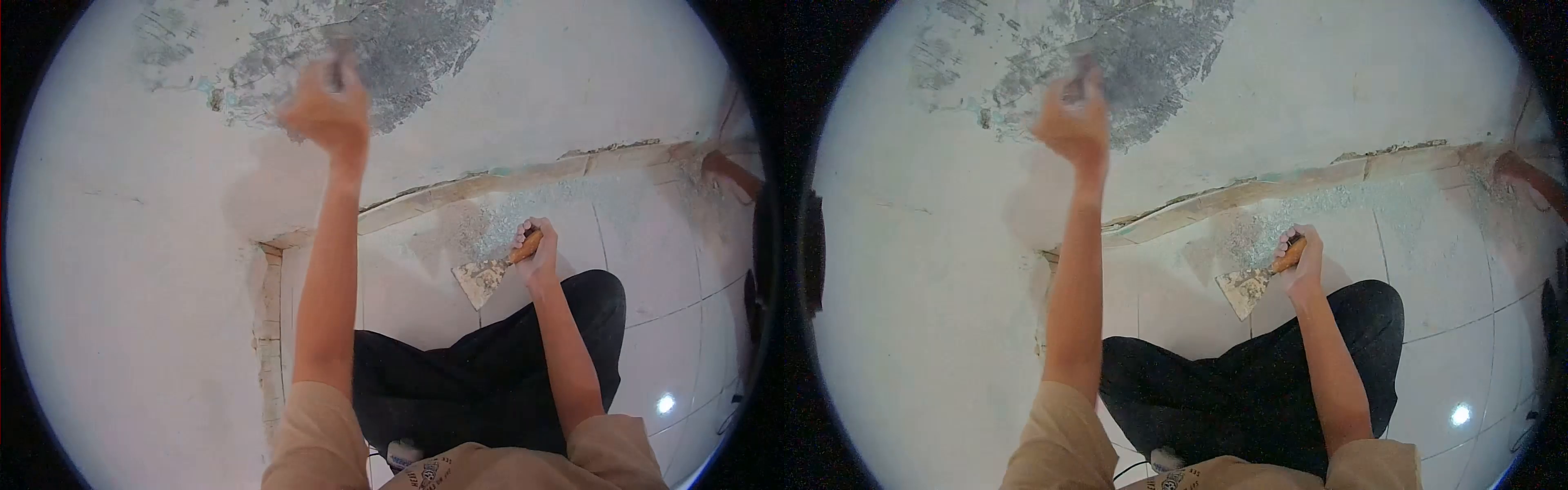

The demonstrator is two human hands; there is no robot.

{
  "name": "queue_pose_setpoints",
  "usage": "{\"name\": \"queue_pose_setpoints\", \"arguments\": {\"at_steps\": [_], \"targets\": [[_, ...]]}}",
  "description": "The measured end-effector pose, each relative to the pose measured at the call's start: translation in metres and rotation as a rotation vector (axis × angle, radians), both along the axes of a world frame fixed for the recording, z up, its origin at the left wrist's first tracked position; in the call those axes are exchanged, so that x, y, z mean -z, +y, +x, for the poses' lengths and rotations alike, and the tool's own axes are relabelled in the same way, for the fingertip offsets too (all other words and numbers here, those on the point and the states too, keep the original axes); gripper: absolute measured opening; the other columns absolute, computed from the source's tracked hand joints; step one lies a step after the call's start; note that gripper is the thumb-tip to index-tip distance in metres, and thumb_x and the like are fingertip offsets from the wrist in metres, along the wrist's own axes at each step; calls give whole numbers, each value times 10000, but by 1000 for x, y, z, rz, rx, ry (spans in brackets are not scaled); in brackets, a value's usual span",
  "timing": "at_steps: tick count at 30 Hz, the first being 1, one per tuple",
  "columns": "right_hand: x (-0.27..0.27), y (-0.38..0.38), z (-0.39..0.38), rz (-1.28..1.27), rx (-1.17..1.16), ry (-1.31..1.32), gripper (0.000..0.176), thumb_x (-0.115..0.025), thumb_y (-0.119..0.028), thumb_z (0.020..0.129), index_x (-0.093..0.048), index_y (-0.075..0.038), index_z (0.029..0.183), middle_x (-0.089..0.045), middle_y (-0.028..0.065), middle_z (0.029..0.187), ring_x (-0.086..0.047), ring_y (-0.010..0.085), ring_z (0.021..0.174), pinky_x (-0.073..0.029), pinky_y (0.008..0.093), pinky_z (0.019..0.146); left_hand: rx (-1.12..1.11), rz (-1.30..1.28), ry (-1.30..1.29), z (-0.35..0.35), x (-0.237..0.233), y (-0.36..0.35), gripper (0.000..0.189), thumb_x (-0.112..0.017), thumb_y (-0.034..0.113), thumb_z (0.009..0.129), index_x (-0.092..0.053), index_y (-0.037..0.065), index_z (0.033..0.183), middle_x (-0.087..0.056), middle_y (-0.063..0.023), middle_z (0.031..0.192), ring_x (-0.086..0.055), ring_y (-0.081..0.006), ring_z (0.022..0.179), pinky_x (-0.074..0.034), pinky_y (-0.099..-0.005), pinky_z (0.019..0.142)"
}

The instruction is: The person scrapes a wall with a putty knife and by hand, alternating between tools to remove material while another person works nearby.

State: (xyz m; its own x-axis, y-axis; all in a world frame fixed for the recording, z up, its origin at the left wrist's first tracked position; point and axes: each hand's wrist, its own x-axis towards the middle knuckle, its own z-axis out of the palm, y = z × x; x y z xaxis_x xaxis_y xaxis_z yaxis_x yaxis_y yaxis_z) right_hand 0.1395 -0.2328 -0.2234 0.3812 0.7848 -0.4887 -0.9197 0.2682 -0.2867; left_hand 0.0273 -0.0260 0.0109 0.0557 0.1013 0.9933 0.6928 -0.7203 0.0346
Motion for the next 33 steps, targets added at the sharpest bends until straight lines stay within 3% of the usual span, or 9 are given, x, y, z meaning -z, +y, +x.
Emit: {"name": "queue_pose_setpoints", "arguments": {"at_steps": [4,10,12,15,19,23,26,29,33], "targets": [[-5,1,3,-28,-19,-12,168,-562,-220,761,-459,-110,688,-463,19,638,-416,108,540,-364,233,492,-31,-40,50,-4,-3,0,109,-691,233,712,-652,150,772,-632,-26,703,-564,-220,597,-323,-346,640],[-5,0,4,-24,-25,-17,163,-557,-219,765,-455,-115,692,-460,21,635,-410,110,539,-360,232,492,54,-18,75,-4,-5,-1,88,-683,214,703,-649,141,736,-625,-37,671,-556,-224,578,-323,-342,608],[-4,-1,-1,-27,-28,15,163,-553,-217,767,-451,-117,690,-460,22,634,-411,110,540,-360,232,492,243,-81,-104,-5,-10,-3,104,-685,220,700,-642,144,757,-626,-33,692,-560,-222,603,-321,-345,607],[-5,2,1,-24,-42,20,166,-543,-209,773,-442,-120,677,-459,23,630,-409,113,534,-359,235,489,-102,179,270,7,4,-16,129,-724,127,696,-656,60,782,-641,-94,662,-620,-218,583,-442,-305,525],[-6,0,1,-10,-26,9,181,-540,-201,778,-430,-121,658,-452,24,619,-402,117,522,-353,238,481,61,-218,-98,-4,-4,-4,90,-680,187,717,-631,143,778,-634,-21,725,-592,-205,687,-285,-367,704],[0,1,2,-5,-15,-2,193,-545,-202,778,-428,-120,649,-446,24,608,-401,117,520,-351,238,476,-32,51,179,13,15,-14,102,-663,186,738,-622,126,810,-628,-20,720,-580,-195,671,-276,-344,699],[-5,0,0,-20,8,14,192,-545,-201,778,-429,-120,649,-447,25,606,-397,117,517,-349,239,473,-57,-150,-37,3,3,-9,114,-658,206,746,-621,130,822,-612,-21,700,-573,-189,663,-273,-343,700],[-4,0,1,-39,2,-7,190,-545,-201,777,-430,-118,651,-449,27,608,-388,120,512,-348,237,478,-110,28,223,9,15,-16,137,-718,204,703,-669,121,801,-646,-12,671,-569,-196,588,-336,-326,677],[-8,-2,-1,-28,-21,53,186,-546,-199,778,-433,-116,655,-453,30,610,-387,118,511,-350,234,483,-157,-20,57,-4,1,-5,124,-729,195,685,-665,127,768,-619,-15,606,-542,-201,538,-327,-318,641]]}}
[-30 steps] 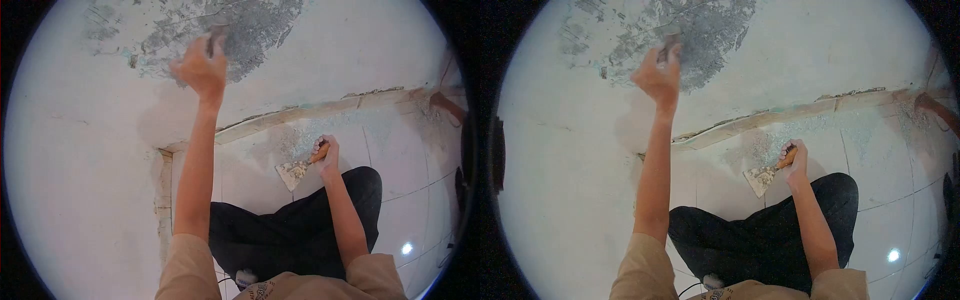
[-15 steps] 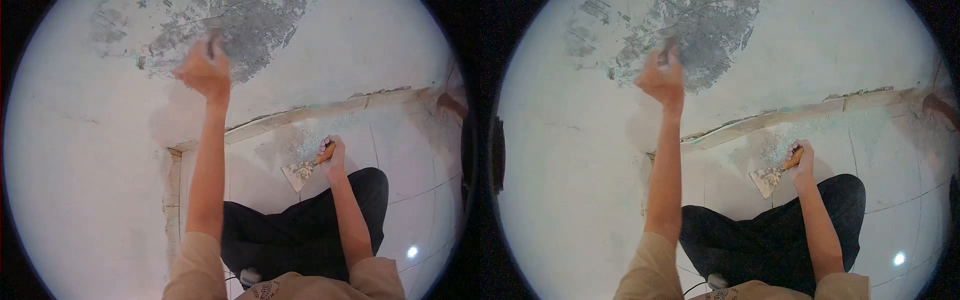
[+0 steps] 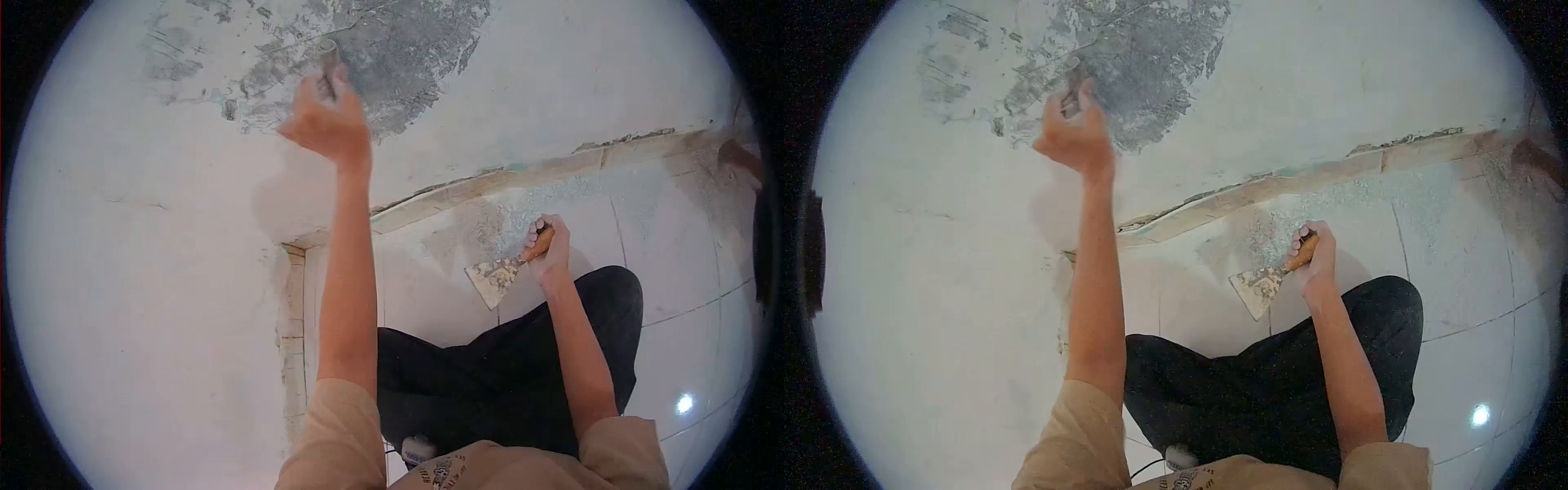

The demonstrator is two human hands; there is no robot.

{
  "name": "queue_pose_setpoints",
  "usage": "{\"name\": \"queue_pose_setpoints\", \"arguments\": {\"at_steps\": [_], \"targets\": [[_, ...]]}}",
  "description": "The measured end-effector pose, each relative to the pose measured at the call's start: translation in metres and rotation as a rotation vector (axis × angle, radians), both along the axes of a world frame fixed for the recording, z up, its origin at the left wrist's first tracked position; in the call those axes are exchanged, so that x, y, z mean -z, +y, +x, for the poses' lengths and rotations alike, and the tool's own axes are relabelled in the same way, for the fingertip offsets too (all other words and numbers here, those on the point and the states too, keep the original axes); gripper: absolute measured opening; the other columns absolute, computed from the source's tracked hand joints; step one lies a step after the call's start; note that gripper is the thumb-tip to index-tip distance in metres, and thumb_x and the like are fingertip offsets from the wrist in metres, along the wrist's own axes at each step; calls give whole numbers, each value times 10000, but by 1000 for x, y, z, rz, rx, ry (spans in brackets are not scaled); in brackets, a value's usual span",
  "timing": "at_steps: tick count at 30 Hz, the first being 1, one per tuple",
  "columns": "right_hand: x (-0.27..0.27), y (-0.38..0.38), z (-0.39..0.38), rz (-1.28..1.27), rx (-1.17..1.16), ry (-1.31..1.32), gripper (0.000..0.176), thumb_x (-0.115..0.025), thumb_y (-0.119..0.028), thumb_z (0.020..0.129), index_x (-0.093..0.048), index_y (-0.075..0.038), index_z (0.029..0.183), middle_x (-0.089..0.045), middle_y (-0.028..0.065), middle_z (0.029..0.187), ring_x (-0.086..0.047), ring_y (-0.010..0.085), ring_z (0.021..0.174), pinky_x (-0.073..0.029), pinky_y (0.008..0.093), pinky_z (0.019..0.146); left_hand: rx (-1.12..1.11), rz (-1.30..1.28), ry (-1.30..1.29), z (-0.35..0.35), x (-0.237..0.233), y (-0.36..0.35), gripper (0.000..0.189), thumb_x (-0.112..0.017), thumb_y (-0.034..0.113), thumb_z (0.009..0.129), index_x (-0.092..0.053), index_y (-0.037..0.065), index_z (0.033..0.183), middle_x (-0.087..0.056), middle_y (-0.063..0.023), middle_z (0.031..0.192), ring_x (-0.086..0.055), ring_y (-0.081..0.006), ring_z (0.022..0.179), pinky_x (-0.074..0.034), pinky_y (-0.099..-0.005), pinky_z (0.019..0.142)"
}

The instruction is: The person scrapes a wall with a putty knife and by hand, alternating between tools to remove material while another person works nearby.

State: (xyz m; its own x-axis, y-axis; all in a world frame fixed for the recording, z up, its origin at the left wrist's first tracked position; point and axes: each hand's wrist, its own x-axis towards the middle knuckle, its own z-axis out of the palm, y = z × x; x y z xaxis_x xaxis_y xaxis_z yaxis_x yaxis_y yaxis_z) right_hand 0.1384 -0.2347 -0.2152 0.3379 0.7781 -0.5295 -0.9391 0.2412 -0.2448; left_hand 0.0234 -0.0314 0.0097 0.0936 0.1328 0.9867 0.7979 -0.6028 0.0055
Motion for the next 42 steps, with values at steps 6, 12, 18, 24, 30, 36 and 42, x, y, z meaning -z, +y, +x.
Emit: {"name": "queue_pose_setpoints", "arguments": {"at_steps": [6,12,18,24,30,36,42], "targets": [[1,-2,1,5,-5,-31,180,-540,-205,782,-437,-118,663,-455,21,617,-392,116,513,-354,234,486,78,32,209,3,0,-2,79,-648,234,761,-640,170,807,-649,-7,768,-577,-185,650,-274,-354,673],[4,0,2,-15,-3,-81,183,-549,-219,777,-441,-119,669,-458,21,625,-406,113,524,-354,231,489,-10,35,220,0,-10,1,137,-721,226,707,-666,157,812,-656,4,746,-586,-165,664,-299,-323,710],[10,3,1,-1,-11,-111,184,-551,-231,770,-442,-127,665,-460,12,620,-407,111,513,-355,239,484,90,89,273,0,-12,3,94,-624,216,757,-633,158,830,-630,-2,757,-575,-179,685,-267,-348,683],[1,1,0,-40,-56,-102,191,-560,-241,767,-443,-149,648,-464,-1,620,-399,110,498,-349,243,473,103,29,336,-1,-2,-1,99,-619,191,764,-634,156,855,-640,0,767,-588,-162,698,-265,-348,687],[16,6,1,1,-46,-103,195,-560,-235,773,-439,-139,654,-459,3,623,-411,107,510,-354,243,473,75,82,251,3,-5,2,100,-620,176,760,-635,161,858,-649,11,789,-593,-156,716,-272,-350,687],[15,2,0,11,-91,-116,176,-555,-201,778,-446,-116,668,-457,18,623,-423,110,528,-367,235,485,44,47,226,-8,-21,4,97,-626,174,757,-640,166,853,-641,9,788,-590,-165,718,-285,-369,718],[17,3,-2,-11,-52,-113,182,-562,-221,774,-449,-118,676,-471,18,624,-420,110,518,-371,239,481,121,-33,392,-1,-8,-3,85,-639,193,753,-623,164,832,-612,22,739,-581,-162,706,-274,-368,704]]}}
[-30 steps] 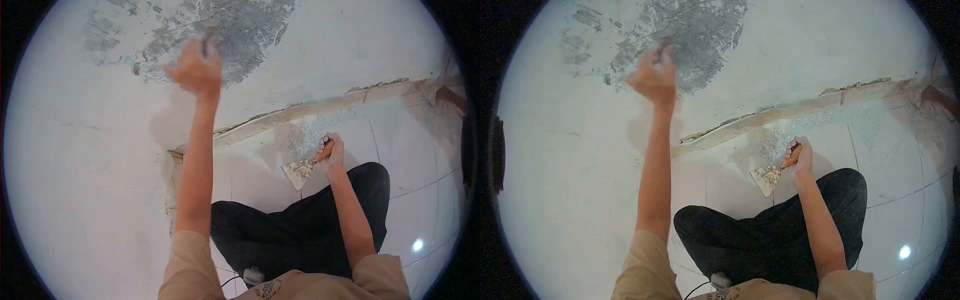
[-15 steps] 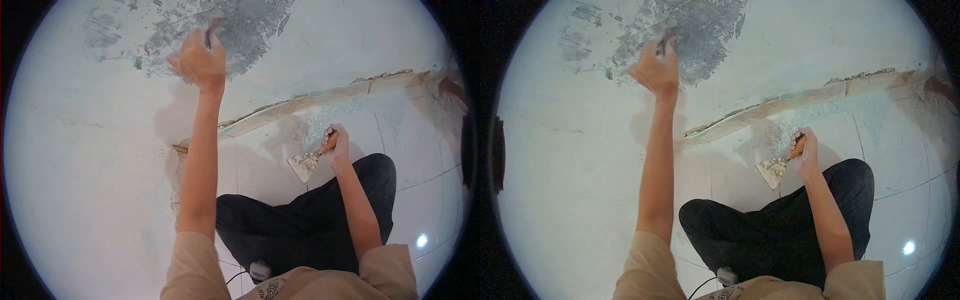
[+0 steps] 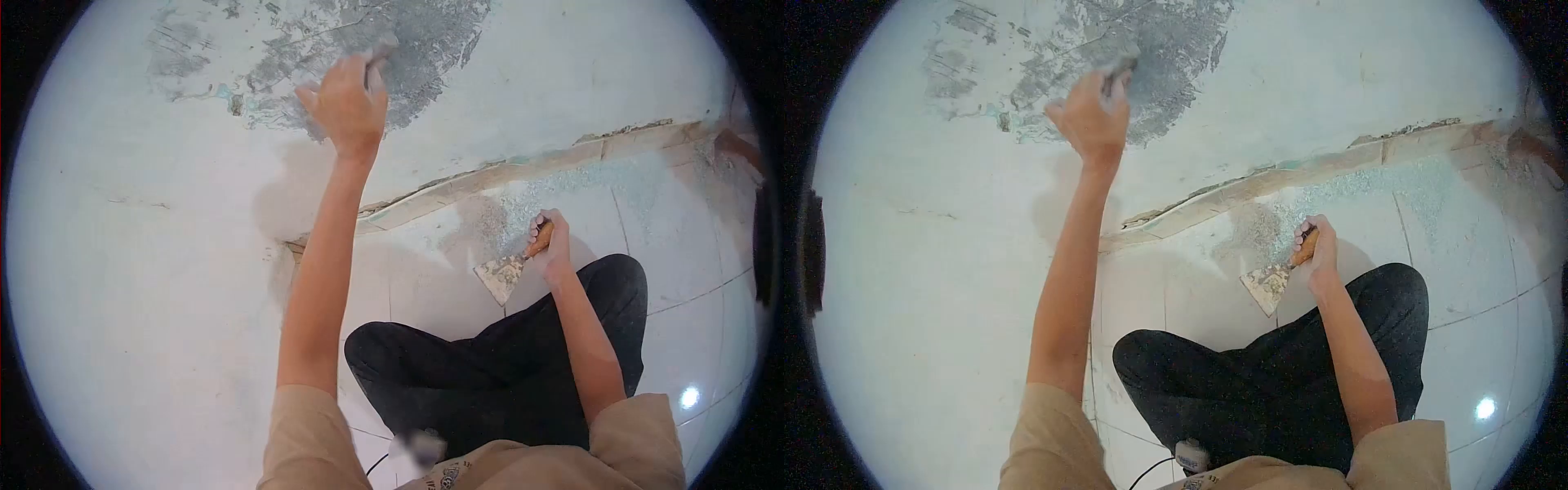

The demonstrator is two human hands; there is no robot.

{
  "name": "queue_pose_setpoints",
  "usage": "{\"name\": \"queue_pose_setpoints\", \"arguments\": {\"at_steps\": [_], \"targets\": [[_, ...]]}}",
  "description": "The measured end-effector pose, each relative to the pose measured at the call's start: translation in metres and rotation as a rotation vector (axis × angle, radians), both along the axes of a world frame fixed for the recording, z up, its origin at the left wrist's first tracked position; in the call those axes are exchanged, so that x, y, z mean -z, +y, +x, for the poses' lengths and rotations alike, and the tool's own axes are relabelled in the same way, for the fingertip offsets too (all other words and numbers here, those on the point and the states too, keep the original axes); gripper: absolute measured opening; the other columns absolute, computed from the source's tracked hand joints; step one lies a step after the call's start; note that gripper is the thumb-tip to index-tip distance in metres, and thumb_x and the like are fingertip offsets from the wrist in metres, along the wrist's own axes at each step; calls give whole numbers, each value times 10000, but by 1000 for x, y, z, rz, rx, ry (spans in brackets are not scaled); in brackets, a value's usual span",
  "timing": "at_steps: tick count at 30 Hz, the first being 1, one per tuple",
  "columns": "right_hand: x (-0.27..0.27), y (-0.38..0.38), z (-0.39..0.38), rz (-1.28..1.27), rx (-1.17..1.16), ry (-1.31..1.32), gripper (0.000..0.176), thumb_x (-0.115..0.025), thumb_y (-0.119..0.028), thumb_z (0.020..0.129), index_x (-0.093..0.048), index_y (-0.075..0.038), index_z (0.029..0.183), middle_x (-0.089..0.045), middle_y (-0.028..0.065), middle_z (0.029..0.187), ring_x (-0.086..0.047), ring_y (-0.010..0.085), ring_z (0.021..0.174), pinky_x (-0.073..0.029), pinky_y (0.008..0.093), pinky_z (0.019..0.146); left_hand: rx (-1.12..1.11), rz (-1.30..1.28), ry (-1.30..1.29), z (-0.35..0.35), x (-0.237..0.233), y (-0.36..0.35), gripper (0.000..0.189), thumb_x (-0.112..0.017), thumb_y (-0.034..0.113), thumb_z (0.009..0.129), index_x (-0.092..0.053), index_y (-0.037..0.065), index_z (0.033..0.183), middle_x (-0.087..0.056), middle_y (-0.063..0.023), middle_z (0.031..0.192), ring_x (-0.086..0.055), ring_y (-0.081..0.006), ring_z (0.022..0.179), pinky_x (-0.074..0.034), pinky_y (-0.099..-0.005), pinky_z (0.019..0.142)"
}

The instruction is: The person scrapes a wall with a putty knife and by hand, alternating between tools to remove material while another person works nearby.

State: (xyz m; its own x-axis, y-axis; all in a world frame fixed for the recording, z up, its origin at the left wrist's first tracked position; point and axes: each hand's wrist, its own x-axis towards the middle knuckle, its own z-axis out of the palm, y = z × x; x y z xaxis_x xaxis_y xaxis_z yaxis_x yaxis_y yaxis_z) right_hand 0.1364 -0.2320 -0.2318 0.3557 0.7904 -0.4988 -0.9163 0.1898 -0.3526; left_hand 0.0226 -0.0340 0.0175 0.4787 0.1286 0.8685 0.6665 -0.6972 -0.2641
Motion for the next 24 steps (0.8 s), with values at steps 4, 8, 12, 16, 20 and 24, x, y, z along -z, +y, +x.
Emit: {"name": "queue_pose_setpoints", "arguments": {"at_steps": [4,8,12,16,20,24], "targets": [[-2,-1,0,-15,12,-44,195,-567,-236,770,-449,-118,670,-458,16,617,-413,113,515,-367,235,485,74,140,-83,15,-11,3,67,-639,186,752,-611,163,809,-608,26,732,-579,-156,696,-270,-364,691],[-4,1,-1,-32,59,-37,200,-574,-227,767,-444,-113,667,-450,18,613,-408,114,515,-363,229,487,-35,120,-70,-11,7,4,97,-647,165,737,-611,153,826,-615,16,739,-581,-175,703,-283,-354,703],[-9,-1,-1,-27,16,17,197,-576,-223,765,-445,-111,670,-451,23,611,-410,115,512,-366,231,486,-83,0,-27,-21,12,2,105,-647,196,736,-616,157,828,-624,20,760,-585,-169,703,-276,-360,683],[-3,0,-1,10,10,-32,193,-576,-222,762,-445,-117,667,-453,22,610,-407,117,503,-366,233,479,-66,74,-22,3,-11,1,96,-641,191,740,-615,155,825,-634,16,777,-591,-167,709,-275,-364,678],[-11,-2,0,-37,29,-20,191,-568,-220,767,-443,-116,667,-450,23,603,-404,117,501,-366,236,476,-19,77,-92,9,-16,6,102,-637,199,746,-615,146,831,-638,7,786,-600,-173,740,-290,-380,720],[-8,0,0,-27,70,-70,192,-563,-218,771,-440,-115,666,-448,22,600,-406,115,502,-366,236,476,-91,-116,-79,-30,24,9,127,-644,222,749,-620,129,832,-649,-6,806,-607,-184,763,-300,-393,767]]}}
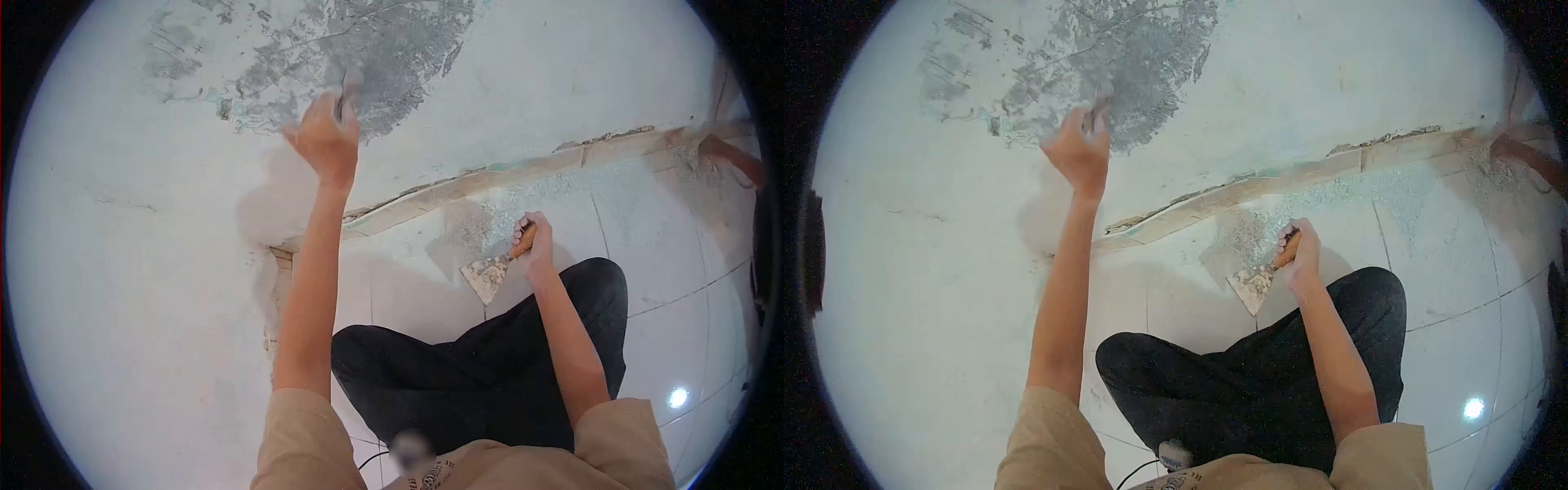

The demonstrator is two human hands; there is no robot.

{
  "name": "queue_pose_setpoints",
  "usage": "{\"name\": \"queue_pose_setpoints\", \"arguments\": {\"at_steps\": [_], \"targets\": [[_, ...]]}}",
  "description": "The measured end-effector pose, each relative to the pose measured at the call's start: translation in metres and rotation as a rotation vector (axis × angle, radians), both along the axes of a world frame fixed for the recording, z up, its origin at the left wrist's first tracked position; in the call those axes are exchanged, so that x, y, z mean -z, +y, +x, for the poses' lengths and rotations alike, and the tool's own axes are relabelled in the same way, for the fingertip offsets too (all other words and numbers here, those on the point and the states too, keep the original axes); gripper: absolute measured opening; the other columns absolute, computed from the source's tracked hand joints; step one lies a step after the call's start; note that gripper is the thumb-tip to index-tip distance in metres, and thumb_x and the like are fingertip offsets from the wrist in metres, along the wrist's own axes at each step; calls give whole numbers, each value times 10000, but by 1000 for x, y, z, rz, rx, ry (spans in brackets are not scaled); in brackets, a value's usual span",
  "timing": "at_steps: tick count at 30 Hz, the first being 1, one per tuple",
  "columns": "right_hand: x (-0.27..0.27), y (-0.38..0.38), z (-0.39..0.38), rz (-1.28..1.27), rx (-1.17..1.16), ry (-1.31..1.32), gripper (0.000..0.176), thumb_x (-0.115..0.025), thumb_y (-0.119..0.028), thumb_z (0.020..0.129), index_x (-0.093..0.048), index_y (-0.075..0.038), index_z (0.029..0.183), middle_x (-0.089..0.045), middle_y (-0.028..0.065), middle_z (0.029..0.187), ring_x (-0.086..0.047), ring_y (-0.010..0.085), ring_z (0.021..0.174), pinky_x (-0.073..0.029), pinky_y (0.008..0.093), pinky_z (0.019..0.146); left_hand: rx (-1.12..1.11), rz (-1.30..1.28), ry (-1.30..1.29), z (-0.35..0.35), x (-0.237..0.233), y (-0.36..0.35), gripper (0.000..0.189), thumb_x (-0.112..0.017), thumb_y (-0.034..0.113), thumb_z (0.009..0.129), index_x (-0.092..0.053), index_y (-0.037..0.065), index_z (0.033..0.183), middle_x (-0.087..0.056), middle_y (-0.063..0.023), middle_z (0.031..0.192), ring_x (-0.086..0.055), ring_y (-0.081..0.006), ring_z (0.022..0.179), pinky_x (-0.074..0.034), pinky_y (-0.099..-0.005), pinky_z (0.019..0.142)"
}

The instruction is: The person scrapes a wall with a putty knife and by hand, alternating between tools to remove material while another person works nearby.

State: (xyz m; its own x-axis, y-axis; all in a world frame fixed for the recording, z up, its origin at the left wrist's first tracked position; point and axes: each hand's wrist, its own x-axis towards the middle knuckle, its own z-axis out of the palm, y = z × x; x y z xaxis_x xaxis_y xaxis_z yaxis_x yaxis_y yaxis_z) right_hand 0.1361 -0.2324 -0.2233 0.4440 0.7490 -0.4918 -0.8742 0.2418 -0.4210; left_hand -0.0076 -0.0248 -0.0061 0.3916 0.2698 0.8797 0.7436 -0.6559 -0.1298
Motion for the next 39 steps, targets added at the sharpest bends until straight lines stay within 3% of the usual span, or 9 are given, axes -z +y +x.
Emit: {"name": "queue_pose_setpoints", "arguments": {"at_steps": [4,9,12,15,17,21,24,32,39], "targets": [[10,2,-1,37,15,-29,193,-558,-217,775,-439,-114,663,-446,21,601,-401,112,503,-367,233,476,-57,9,42,-6,-2,-9,126,-640,219,752,-616,127,835,-648,-11,811,-606,-189,771,-298,-394,768],[6,2,0,-9,9,26,192,-561,-218,772,-443,-116,661,-449,19,602,-409,111,506,-369,233,475,85,129,-26,48,-53,-13,110,-641,220,754,-603,141,822,-631,-10,777,-593,-192,755,-295,-389,758],[3,0,2,-10,20,-7,195,-566,-226,769,-446,-119,659,-457,16,605,-421,110,510,-369,235,475,100,248,-56,44,-34,-7,134,-694,223,730,-631,142,817,-629,-11,719,-574,-207,663,-302,-346,702],[-3,-1,2,-34,-13,11,198,-570,-233,767,-448,-121,658,-462,14,607,-425,111,513,-370,237,477,19,-11,-34,16,5,-5,85,-640,203,753,-600,146,803,-626,-5,761,-577,-206,704,-294,-378,726],[1,0,0,3,-1,-8,200,-573,-235,766,-446,-121,662,-464,14,607,-426,109,514,-373,237,479,15,22,-24,11,10,-3,90,-648,203,749,-601,147,802,-628,-4,759,-573,-210,688,-295,-376,722],[-2,1,0,-8,-13,2,196,-570,-232,768,-444,-121,669,-465,14,613,-425,111,515,-374,237,482,58,46,-127,30,-33,-15,151,-730,195,691,-633,113,773,-640,-44,730,-586,-206,626,-383,-319,615],[-3,-2,1,3,-21,-27,192,-567,-231,770,-441,-122,674,-465,14,621,-423,109,515,-372,234,486,93,139,-125,47,-51,-6,121,-672,220,736,-615,155,820,-639,-11,757,-576,-219,676,-294,-366,692],[7,1,2,10,-6,11,165,-562,-211,776,-475,-110,678,-486,29,625,-430,118,519,-371,248,481,-9,34,-47,14,11,-7,124,-676,219,730,-627,160,828,-652,-25,782,-593,-209,706,-295,-356,691],[5,-2,-1,32,10,-33,179,-562,-229,771,-471,-113,670,-482,31,617,-429,125,517,-364,254,481,22,-46,-136,39,-47,-16,111,-655,222,740,-631,156,826,-658,-23,806,-606,-205,746,-306,-386,729]]}}
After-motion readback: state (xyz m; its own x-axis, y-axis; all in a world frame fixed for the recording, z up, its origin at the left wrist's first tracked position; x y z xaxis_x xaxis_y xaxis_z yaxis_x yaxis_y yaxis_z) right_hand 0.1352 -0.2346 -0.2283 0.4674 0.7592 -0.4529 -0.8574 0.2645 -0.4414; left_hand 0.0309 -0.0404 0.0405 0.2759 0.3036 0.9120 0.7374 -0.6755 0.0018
